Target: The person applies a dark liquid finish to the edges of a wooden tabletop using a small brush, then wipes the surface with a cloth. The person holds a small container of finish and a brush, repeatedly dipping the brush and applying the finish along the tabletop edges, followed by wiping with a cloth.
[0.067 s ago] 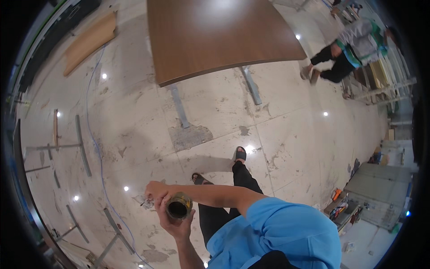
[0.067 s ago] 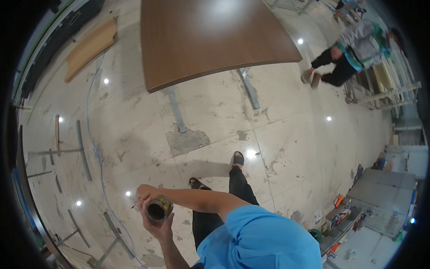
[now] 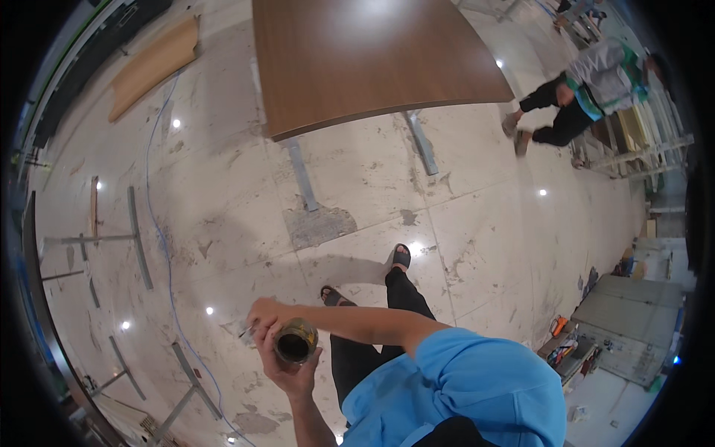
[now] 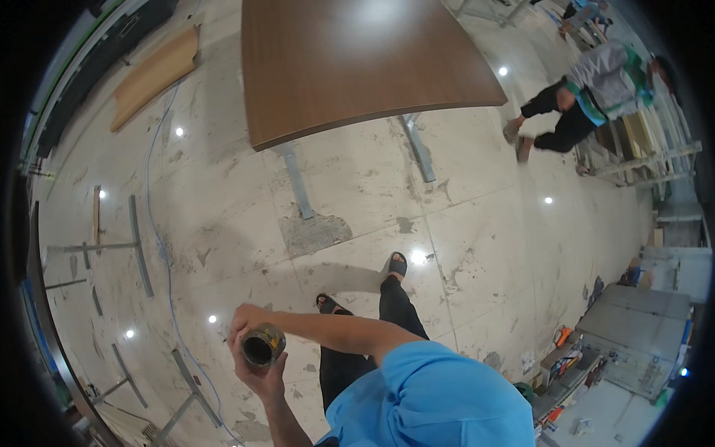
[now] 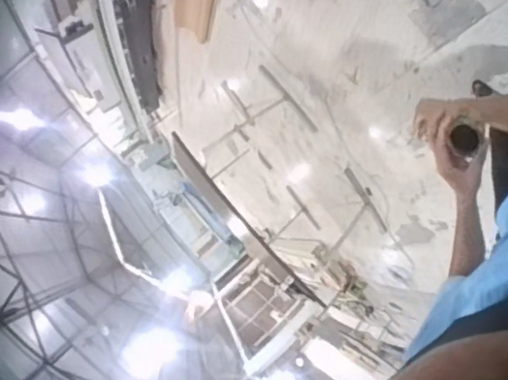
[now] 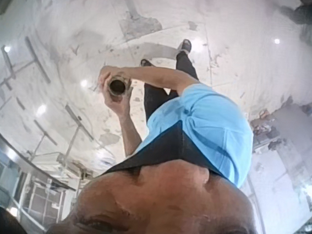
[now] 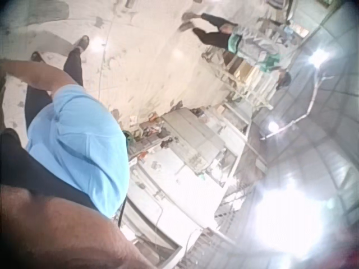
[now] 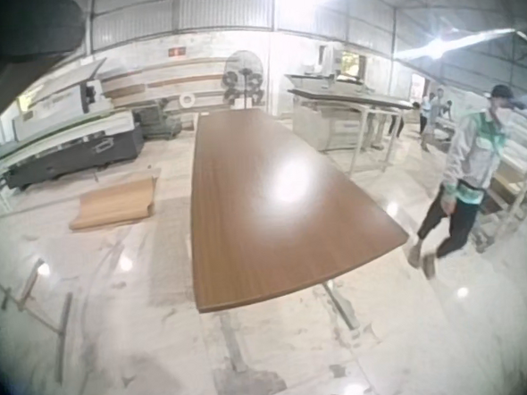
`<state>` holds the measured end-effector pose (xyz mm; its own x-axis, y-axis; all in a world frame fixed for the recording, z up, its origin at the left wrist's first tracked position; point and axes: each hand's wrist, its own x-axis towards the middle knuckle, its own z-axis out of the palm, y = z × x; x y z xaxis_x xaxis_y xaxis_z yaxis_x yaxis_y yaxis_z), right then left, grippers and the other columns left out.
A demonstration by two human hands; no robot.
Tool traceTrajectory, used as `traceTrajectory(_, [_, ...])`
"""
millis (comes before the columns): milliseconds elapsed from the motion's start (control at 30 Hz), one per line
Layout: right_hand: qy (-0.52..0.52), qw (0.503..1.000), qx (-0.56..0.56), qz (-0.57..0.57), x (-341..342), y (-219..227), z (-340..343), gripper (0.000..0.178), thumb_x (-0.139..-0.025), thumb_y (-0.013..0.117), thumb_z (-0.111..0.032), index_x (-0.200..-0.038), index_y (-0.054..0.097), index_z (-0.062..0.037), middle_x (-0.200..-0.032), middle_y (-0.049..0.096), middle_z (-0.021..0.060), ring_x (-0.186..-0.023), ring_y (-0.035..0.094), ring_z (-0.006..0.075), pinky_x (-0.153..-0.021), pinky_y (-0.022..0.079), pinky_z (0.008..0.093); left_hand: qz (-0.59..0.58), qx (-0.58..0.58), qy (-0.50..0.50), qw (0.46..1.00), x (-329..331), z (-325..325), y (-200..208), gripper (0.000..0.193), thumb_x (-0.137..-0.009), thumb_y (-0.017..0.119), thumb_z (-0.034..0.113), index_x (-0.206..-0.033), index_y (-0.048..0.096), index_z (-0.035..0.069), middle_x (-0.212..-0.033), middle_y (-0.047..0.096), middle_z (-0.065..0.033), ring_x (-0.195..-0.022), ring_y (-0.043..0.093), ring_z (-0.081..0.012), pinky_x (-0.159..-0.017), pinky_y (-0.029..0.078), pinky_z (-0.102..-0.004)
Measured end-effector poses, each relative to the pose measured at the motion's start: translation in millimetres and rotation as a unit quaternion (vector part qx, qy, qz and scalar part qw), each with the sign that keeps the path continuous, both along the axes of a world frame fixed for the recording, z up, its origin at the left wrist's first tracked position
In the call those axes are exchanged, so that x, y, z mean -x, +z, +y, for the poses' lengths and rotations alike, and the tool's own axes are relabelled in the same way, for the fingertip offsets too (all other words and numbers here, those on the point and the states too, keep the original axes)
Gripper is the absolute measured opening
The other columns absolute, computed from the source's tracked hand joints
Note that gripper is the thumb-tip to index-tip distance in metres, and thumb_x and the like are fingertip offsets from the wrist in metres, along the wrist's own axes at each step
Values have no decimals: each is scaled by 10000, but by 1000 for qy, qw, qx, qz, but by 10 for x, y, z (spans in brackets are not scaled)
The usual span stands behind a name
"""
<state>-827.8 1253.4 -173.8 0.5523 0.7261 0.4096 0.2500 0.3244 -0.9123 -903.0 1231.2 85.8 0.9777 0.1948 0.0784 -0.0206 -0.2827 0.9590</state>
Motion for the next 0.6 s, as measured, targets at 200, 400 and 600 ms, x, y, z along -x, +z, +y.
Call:
traceTrajectory(200, [-317, 912, 89, 243, -1199, 784, -2662, 216, -982, 674, -93, -1165, 768, -29, -996, 776, 70, -826, 711, 161, -686, 584, 326, 27, 40, 2, 999, -371, 366, -38, 738, -693, 887, 152, -1352, 584, 14, -1438, 503, -174, -1334, 504, -284, -1092, 458, -393])
traceTrajectory(400, [-612, 745, 263, -34, -2977, 1863, -4567, 149, -930, 735, -52, -1058, 798, -9, -895, 775, 63, -777, 658, 100, -740, 531, 288, 41, 84, -48, 994, -1006, 146, -86, 765, -684, 882, -32, -1377, 562, 13, -1459, 471, -163, -1320, 535, -247, -1086, 488, -365])
traceTrajectory(600, [-680, 585, 365, -249, -4125, 1929, -4140, 169, -876, 785, -142, -1038, 816, -102, -1101, 770, 139, -960, 716, 271, -850, 539, 352, 20, 71, -110, 991, -1656, -74, -63, 733, -754, 859, -42, -1408, 528, -6, -1468, 460, -153, -1341, 525, -243, -1121, 472, -364])
